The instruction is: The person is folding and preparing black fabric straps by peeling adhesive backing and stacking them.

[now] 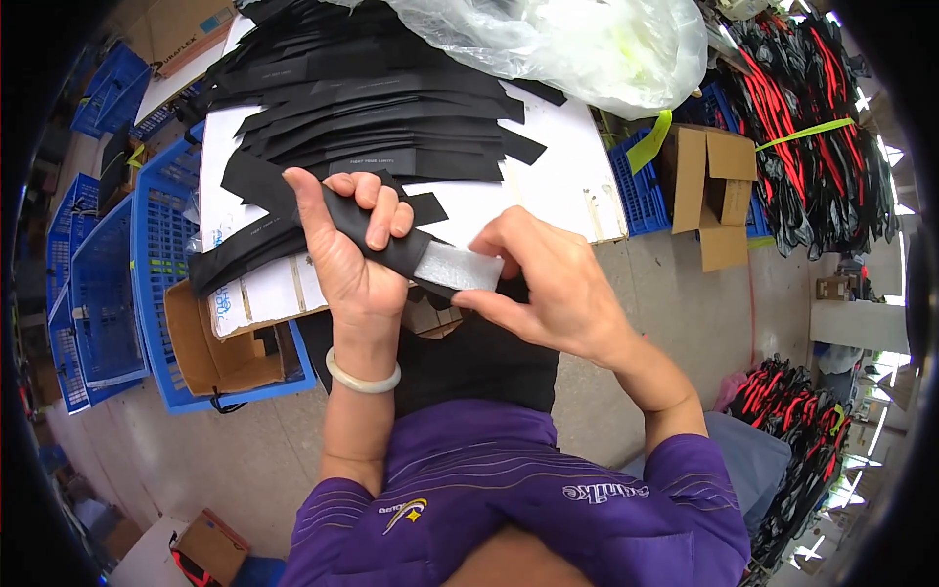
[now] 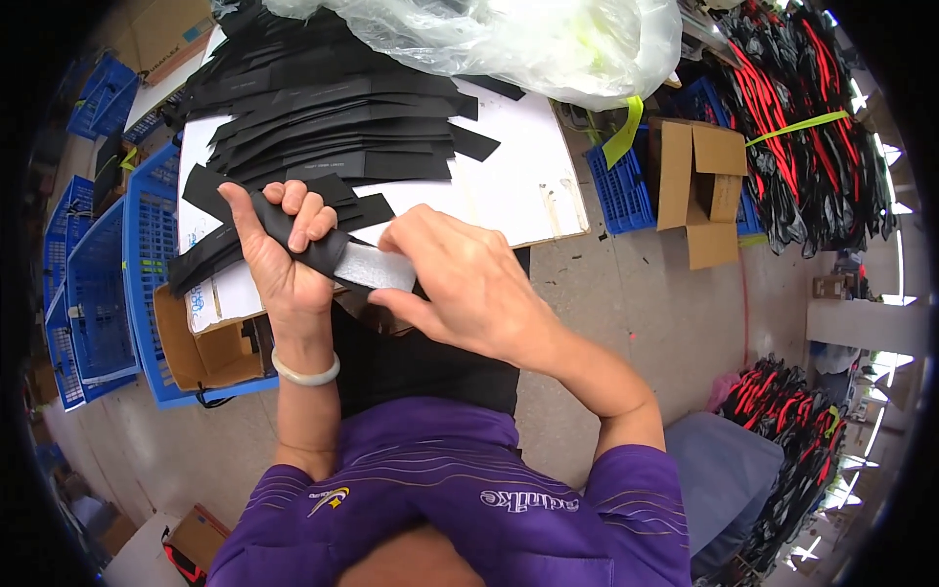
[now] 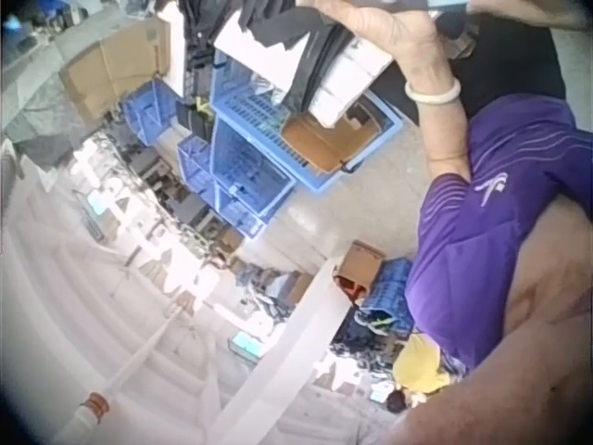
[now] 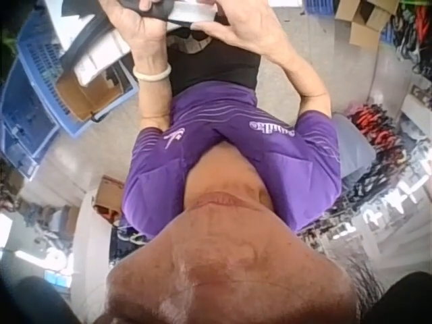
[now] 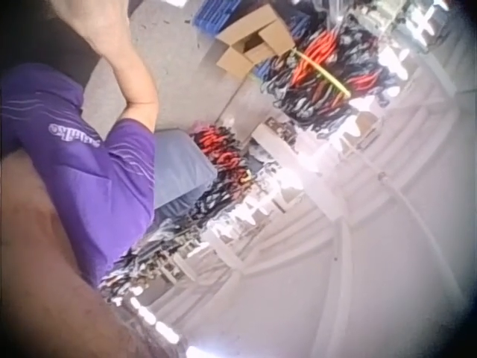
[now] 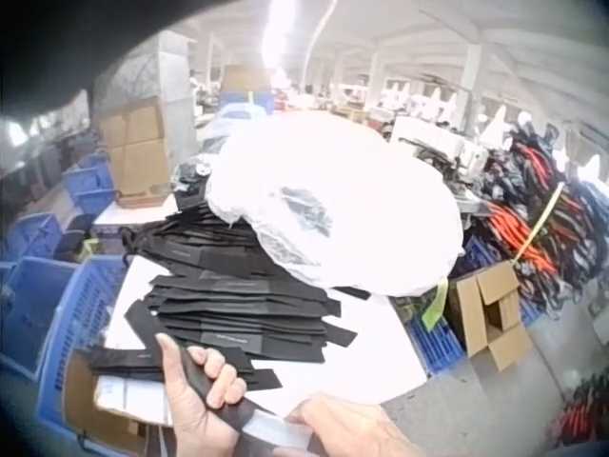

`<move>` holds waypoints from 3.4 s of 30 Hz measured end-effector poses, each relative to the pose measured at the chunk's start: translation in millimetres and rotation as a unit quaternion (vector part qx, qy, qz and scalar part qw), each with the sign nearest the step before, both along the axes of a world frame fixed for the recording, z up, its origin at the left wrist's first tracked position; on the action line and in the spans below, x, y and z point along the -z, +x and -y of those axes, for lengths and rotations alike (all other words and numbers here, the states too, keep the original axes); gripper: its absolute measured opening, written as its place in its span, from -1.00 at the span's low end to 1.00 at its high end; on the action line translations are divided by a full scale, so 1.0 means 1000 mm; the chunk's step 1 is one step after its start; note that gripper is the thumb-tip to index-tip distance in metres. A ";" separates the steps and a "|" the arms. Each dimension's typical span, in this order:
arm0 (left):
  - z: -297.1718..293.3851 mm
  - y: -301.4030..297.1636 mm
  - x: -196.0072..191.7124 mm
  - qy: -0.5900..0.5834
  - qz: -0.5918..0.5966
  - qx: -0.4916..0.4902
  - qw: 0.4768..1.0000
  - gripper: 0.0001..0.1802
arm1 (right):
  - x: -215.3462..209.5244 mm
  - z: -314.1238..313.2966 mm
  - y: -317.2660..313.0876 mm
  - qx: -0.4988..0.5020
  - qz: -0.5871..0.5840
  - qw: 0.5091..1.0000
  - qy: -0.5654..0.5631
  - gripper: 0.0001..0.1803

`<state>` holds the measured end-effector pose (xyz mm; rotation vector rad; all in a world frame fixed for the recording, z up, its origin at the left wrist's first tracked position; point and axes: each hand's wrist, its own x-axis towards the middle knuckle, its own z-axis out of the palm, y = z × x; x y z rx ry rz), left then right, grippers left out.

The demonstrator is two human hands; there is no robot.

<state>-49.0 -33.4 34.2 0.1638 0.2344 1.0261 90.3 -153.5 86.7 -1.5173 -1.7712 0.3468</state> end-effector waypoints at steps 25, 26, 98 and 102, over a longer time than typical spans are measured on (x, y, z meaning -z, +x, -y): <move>0.006 0.014 0.002 -0.078 0.039 0.062 0.994 -0.49 | 0.047 -0.022 -0.010 0.020 -0.100 0.983 0.150 -0.69; 0.006 0.013 0.003 -0.079 0.038 0.062 0.994 -0.49 | 0.047 -0.022 -0.011 0.020 -0.101 0.983 0.149 -0.69; 0.064 0.034 0.074 0.735 -0.606 0.057 0.300 -0.33 | 0.162 0.056 0.104 0.125 0.212 0.967 0.074 -0.52; 0.070 0.039 0.088 0.726 -0.614 0.028 0.309 -0.32 | 0.167 0.056 0.108 0.118 0.204 0.968 0.081 -0.51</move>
